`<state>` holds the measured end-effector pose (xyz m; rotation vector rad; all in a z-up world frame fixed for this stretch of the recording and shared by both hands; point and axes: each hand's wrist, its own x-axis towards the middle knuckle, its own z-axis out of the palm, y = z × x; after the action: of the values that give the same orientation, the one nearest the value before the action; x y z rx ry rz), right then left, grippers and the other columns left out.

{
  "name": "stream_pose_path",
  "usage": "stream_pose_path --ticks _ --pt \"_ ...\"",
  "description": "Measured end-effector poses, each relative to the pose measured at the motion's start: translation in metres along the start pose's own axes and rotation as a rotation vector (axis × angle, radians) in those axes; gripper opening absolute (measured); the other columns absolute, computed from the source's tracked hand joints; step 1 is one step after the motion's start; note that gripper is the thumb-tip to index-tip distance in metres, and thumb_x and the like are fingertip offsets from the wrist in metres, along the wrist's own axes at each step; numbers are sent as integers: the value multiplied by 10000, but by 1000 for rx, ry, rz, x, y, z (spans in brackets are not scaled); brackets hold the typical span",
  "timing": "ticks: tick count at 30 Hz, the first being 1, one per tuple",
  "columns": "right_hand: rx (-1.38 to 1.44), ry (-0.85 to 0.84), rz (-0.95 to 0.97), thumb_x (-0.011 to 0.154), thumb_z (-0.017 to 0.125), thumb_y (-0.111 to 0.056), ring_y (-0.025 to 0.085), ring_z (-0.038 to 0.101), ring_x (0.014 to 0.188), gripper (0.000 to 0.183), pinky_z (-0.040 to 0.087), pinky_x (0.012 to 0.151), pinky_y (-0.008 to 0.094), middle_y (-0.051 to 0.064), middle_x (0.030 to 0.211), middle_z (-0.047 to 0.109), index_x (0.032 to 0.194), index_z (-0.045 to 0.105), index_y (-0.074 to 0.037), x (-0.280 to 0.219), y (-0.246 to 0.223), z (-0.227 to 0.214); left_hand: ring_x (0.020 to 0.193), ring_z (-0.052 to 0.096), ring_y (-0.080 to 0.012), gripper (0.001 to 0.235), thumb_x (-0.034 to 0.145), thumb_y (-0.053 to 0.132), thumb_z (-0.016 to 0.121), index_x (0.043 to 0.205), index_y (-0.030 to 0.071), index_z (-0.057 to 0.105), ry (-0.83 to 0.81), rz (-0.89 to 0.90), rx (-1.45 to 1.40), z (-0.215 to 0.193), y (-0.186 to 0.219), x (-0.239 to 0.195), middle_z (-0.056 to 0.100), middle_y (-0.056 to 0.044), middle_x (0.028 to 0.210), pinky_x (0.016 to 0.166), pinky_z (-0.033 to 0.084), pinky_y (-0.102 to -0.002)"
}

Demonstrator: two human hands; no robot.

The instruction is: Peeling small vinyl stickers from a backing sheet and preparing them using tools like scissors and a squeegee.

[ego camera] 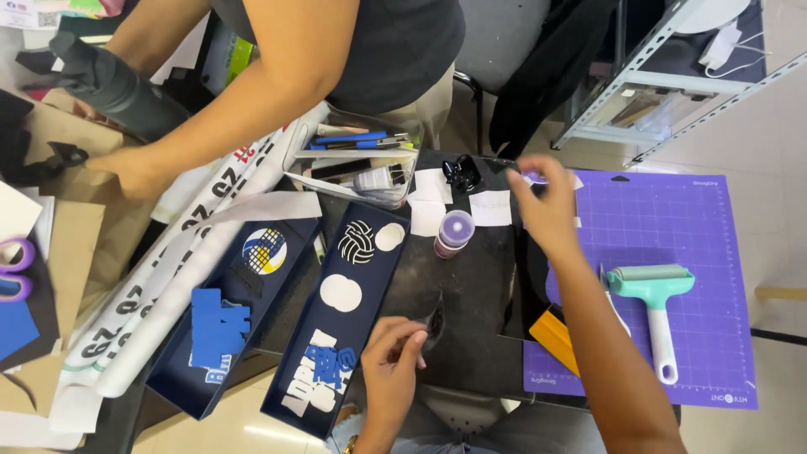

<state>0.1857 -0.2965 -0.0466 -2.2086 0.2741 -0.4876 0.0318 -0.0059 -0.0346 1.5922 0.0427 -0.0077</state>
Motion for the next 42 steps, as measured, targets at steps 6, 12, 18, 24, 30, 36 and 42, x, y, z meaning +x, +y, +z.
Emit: stream_pose_path --ticks 6,12,18,24,30,36,42 --pt "698 -723 405 962 517 -513 223 657 1005 563 455 819 338 113 1067 714 898 791 -25 -138 -48 -72 691 742 -163 156 928 172 833 1048 112 754 -126 1283 454 -3 63 10 657 -16 899 532 542 -259" --pt "671 -669 403 865 703 -335 214 670 1008 281 466 913 392 102 1020 693 840 775 -66 -178 -66 -100 819 755 -184 59 940 97 808 969 95 757 -255 1417 395 7 79 -4 611 -24 994 598 616 -258" --pt "786 -577 450 862 770 -110 197 647 883 75 513 796 375 82 961 699 795 771 -75 -202 -66 -101 830 767 -178 87 932 96 830 984 98 760 -267 1422 410 7 71 -20 611 -30 1045 641 644 -259" --pt "515 -580 59 901 706 -208 165 583 1173 403 440 930 298 60 1249 635 1286 660 -99 -193 -89 -114 872 782 -150 114 929 88 839 1000 105 751 -308 1443 400 1 76 -25 611 -3 1029 781 673 -268" --pt "284 -1010 -413 898 757 -287 171 593 924 113 480 838 338 -95 845 737 833 782 -199 -152 -133 -125 940 752 -229 97 989 38 778 1008 -13 698 -598 1306 308 -4 92 -36 608 -43 1073 786 685 -344" --pt "65 -627 -501 826 790 -247 219 605 893 59 491 814 384 -50 881 733 842 780 -191 -159 -121 -124 964 679 -229 266 1140 303 451 1290 152 612 -537 1163 697 -43 79 7 667 -48 1116 752 504 -406" --pt "68 -421 -345 798 786 -126 192 619 986 175 499 921 361 -30 1000 698 944 766 -221 -193 -82 -149 1361 504 -295 643 715 503 863 1256 207 679 -153 667 1614 -127 -13 93 579 -65 1434 1004 461 -555"
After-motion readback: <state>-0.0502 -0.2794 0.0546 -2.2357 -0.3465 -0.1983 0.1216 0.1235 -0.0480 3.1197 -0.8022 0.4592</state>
